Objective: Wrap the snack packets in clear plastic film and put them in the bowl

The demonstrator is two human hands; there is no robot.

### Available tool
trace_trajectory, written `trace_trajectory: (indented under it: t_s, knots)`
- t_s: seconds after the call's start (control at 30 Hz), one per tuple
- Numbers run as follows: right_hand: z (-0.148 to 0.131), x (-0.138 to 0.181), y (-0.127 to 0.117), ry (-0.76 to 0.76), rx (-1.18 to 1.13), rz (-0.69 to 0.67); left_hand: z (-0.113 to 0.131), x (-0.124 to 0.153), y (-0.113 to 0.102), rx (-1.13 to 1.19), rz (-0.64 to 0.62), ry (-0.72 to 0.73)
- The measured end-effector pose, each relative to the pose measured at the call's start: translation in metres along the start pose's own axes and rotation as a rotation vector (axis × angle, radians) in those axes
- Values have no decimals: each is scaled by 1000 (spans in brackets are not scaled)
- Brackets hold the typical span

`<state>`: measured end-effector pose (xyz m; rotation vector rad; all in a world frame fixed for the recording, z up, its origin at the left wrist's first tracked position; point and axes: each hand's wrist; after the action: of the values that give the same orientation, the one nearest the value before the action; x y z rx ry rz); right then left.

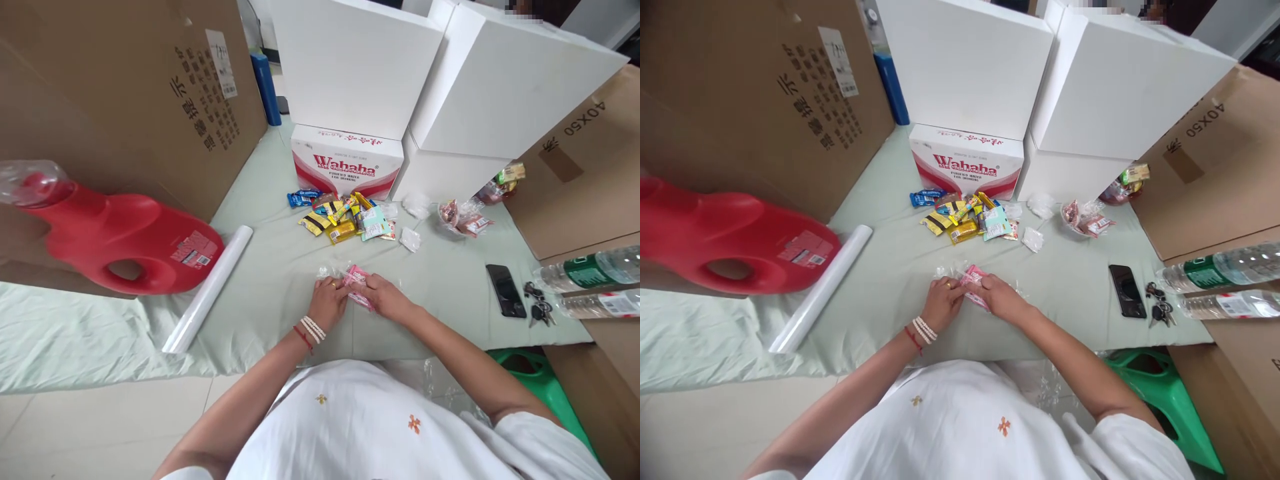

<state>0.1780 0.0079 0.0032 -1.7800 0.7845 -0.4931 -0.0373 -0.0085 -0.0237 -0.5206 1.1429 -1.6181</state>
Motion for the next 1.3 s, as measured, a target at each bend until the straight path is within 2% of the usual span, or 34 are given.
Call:
trace_trajectory:
  t_s: [0.1,0.2,0.3,0.37,0.43,0.57,0.67,0.8,0.87,0.97,1.0,1.07,1.17,1.3]
  knots:
    - [-1,2,15,20,-3,43,-16,2,1,235,-26,38]
    - [-1,0,23,49,-44,76,-27,1,-2,418,47,-95]
    - [0,0,28,37,-66,80,-34,-10,-6,311,218,-296]
    - [1,0,28,21,-59,76,-36,-23,-9,201,259,-328]
    - [1,1,27,10,-44,69,-38,-37,-11,183,185,-269]
    - [-2,1,24,14,-10,48,-46,-57,-20,286,-55,-56]
    - [-4,2,22,43,-5,38,-58,-53,-31,315,-92,-3]
    - [-12,6,18,73,2,42,-77,-31,-39,311,-108,-31]
    - [-18,10,16,74,26,56,-78,-22,-36,301,-29,-121]
    - [-25,14,15,62,60,67,-59,-21,-26,208,208,-445]
    - [-26,15,16,58,67,70,-49,-23,-23,165,242,-547]
    - [-27,15,19,50,76,88,-29,-31,-20,113,193,-649]
    - [-25,15,25,36,64,136,-10,-41,-20,192,100,-664]
    - [-20,14,21,11,-63,218,-16,-40,-27,479,117,-757]
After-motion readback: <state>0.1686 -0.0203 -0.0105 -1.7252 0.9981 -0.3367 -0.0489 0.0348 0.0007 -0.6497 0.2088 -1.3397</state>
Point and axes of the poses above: each hand's wrist, its own x-axis away from the middle knuckle, its own y-axis out of the palm, z = x × y, and after that the axes turned 4 degrees about z, right-handed
